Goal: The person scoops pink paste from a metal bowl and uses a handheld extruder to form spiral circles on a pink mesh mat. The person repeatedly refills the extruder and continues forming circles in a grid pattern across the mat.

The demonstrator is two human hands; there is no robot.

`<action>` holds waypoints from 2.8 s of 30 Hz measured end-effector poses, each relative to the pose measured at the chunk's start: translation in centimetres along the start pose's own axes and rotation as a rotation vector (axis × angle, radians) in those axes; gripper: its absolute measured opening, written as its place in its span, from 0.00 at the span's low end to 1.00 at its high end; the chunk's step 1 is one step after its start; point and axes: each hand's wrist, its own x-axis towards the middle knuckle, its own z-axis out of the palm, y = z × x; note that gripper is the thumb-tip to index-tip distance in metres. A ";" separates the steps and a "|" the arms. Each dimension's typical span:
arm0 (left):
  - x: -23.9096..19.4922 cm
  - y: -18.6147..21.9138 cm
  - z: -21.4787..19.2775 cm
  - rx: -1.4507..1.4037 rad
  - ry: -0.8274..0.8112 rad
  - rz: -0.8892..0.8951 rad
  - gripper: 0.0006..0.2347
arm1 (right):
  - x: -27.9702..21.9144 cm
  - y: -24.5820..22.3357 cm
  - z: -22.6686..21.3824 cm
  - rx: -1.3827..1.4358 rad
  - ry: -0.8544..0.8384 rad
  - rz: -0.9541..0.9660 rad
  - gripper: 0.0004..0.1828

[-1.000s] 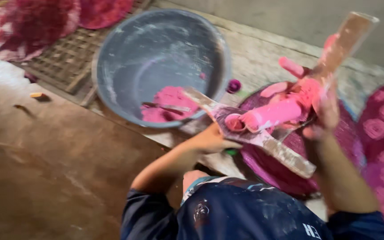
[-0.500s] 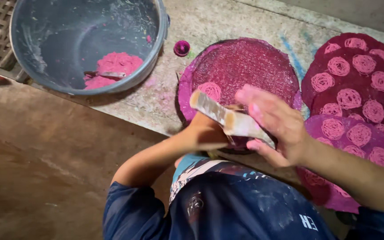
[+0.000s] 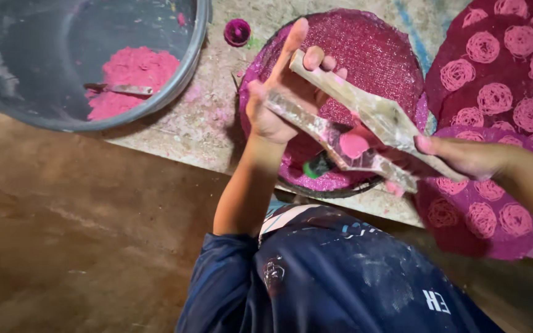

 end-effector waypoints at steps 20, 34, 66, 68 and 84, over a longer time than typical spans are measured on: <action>0.5 -2.7 -9.9 -0.136 0.190 0.163 0.09 | 1.2 -5.7 2.9 -0.446 0.413 -0.011 0.44; 1.6 -2.0 -8.5 -0.075 0.191 0.173 0.10 | 0.4 -6.3 3.6 -0.512 0.433 -0.016 0.44; -13.5 -0.9 -4.5 2.159 0.132 -0.738 0.16 | 2.2 0.8 -0.1 -0.143 0.474 -0.482 0.40; -13.7 -0.8 -3.1 2.141 0.077 -0.491 0.15 | 1.6 1.2 0.9 0.062 0.408 -0.633 0.45; -5.8 -5.5 -8.2 2.284 -0.096 -0.302 0.06 | 0.3 3.2 4.8 0.429 0.471 -0.913 0.45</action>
